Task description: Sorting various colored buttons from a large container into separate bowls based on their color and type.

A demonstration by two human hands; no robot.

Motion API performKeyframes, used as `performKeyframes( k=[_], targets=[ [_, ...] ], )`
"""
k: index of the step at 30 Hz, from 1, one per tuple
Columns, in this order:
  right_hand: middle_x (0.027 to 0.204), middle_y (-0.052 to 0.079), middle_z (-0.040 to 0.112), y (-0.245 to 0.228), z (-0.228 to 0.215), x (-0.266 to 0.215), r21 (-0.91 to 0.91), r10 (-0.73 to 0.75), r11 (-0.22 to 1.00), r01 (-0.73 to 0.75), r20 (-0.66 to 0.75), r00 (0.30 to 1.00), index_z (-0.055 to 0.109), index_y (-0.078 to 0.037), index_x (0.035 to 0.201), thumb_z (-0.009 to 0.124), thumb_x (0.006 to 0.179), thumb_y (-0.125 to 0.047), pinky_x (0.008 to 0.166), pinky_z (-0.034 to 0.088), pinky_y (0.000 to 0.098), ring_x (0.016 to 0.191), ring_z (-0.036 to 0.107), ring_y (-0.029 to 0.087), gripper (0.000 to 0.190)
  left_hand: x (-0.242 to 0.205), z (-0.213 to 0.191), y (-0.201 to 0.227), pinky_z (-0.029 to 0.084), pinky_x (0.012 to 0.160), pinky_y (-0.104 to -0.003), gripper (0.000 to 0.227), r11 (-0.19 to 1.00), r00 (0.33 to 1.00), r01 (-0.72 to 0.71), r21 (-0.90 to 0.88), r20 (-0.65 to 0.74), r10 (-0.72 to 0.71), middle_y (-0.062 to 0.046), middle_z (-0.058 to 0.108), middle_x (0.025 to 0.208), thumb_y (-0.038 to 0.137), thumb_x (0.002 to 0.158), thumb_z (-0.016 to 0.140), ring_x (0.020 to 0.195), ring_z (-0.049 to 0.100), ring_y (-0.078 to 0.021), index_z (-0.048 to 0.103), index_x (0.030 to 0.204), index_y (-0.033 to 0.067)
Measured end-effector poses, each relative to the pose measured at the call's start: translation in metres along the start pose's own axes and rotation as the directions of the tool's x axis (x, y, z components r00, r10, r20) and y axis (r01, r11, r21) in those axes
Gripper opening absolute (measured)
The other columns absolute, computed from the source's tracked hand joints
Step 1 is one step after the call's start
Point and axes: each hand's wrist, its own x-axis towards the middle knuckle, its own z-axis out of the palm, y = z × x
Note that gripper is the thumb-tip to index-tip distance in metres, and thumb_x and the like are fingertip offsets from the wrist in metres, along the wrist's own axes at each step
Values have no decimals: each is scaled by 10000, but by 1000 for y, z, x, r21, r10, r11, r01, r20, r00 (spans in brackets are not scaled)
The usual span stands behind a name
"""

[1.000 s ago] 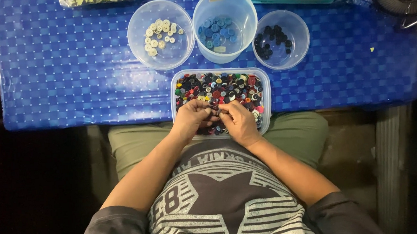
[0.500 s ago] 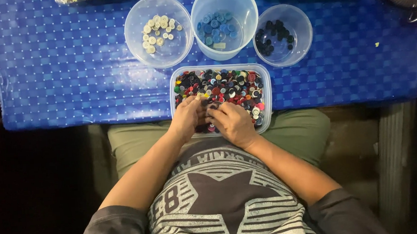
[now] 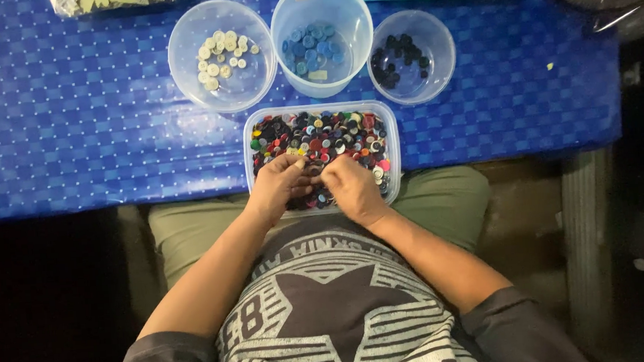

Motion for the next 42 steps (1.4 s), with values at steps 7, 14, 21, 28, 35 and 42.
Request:
performKeyframes(
  k=[7,14,21,28,35,42],
  targets=[
    [976,176,741,11,-88,75,391,507,832,-394,-245,827,632,10,1130,619,968,-100,695,588,295,779,716,208,195,-16,3,10,651,734,-334,363,998,998,-52,43,27,51,-244,730,1043,155,975,626,891,774,-282,590,1264,-62],
    [1058,153,717,6,-48,28,-7,48,999,-54,-362,931,709,-52,1155,667,932,-43,837,591,384,968,719,325,227,4,-8,-15,659,642,-325,343,989,993,-117,88,42,114,-149,702,881,-11,862,713,764,757,-240,637,1192,-64],
    [1013,30,738,18,-8,-18,107,30,994,-21,-84,996,797,-154,1087,714,899,-94,810,586,353,874,727,226,214,8,-7,-25,650,613,-311,285,978,991,-135,161,33,131,-139,656,835,-46,844,714,693,744,-222,646,1120,-46],
    [923,54,769,31,-19,-5,289,589,791,-540,-116,800,767,-151,1102,676,906,-116,669,577,307,714,704,166,218,-5,-4,-14,654,571,-283,220,990,991,-130,61,-10,130,-161,677,830,-23,903,645,643,740,-207,637,1119,-59],
    [923,13,764,29,-13,-11,122,434,900,-419,-137,891,794,-169,995,754,867,-108,685,579,297,761,721,158,147,-11,1,-9,649,553,-269,236,989,991,-135,61,0,135,-175,699,866,-18,940,607,645,741,-194,619,1169,-72],
    [1004,98,710,21,-13,-3,23,348,938,-347,-75,935,736,-72,1217,734,867,-40,716,603,384,786,717,249,352,-1,-3,-14,651,581,-267,244,979,982,-183,89,-37,187,-173,697,894,-22,944,594,683,745,-198,627,1181,-70]
  ],
)
